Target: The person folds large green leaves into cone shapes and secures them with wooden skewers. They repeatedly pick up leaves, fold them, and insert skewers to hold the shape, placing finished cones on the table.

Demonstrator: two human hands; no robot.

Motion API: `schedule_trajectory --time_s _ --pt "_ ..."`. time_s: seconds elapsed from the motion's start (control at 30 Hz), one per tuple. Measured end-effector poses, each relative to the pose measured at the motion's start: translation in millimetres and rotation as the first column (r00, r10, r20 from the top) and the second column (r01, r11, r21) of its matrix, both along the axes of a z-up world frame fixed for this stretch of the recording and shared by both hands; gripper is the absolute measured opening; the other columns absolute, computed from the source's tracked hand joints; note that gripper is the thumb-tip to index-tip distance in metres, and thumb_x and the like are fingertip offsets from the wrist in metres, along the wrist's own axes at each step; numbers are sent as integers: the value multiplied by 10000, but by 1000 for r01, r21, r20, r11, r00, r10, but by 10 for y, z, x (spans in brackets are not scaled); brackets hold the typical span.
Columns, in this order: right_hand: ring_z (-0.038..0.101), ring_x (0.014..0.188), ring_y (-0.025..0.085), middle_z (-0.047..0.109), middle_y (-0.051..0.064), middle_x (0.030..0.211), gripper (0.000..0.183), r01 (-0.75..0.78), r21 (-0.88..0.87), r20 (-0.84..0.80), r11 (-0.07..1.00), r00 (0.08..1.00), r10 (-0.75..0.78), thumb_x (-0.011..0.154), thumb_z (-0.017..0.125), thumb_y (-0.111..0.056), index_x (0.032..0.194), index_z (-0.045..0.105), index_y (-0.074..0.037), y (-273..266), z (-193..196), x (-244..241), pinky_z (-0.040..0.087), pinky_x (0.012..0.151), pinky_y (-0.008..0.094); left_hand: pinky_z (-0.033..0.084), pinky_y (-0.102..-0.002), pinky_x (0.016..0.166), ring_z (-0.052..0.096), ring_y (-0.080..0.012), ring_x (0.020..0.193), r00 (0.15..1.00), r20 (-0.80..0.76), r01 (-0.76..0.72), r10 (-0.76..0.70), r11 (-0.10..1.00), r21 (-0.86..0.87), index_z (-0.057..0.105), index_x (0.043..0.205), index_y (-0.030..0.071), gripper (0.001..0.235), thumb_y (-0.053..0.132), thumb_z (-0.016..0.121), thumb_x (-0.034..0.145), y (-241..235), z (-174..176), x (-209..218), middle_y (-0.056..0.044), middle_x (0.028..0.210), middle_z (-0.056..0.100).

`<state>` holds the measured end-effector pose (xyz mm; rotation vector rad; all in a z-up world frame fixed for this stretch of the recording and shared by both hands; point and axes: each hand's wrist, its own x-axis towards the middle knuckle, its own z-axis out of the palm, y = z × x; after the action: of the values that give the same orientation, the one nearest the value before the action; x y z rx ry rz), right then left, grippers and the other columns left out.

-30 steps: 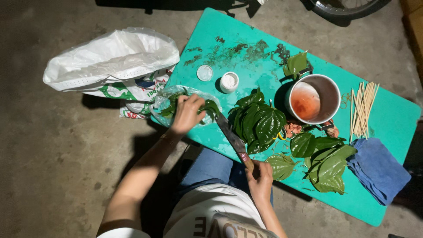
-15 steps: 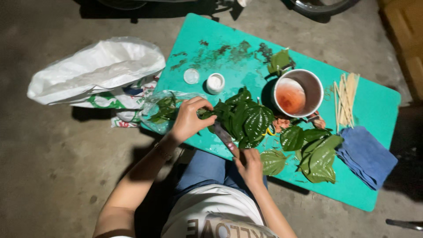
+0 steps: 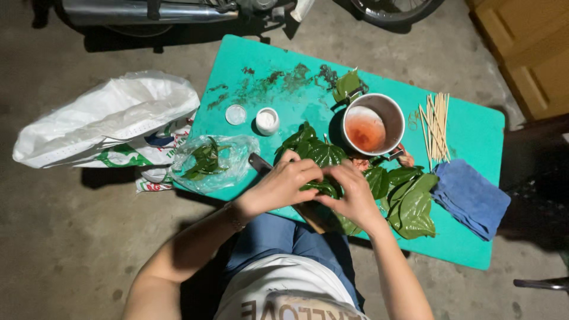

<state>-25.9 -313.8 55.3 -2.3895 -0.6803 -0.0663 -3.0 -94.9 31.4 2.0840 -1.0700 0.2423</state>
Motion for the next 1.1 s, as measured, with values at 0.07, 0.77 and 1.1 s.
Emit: schedule_trajectory --time_s 0.07,0.77,1.1 --pt "693 1100 275 734 89 1134 461 49 146 -70 988 997 -39 711 866 -140 1124 689 -39 -61 -63 -71 540 969 393 401 -398 935 629 -236 947 999 -47 16 -16 1000 -14 680 1005 105 278 198 817 782 -56 46 17 -35 996 673" --pt "725 1032 206 762 100 1065 289 282 479 -100 831 958 -268 734 833 -20 1007 742 -3 -570 -304 -261 555 942 331 584 -330 946 695 -155 1084 652 -669 107 -357 917 -385 625 1184 12 405 205 793 870 -564 -63 459 -57 1122 688" --pt "711 1056 206 728 116 1124 302 311 596 -62 740 937 -344 748 779 31 1040 706 4 -665 -392 -279 566 952 326 532 -270 903 683 -122 1026 308 -863 -86 -400 892 -444 690 1248 -31 363 205 719 973 -781 -688 431 -75 1113 762"
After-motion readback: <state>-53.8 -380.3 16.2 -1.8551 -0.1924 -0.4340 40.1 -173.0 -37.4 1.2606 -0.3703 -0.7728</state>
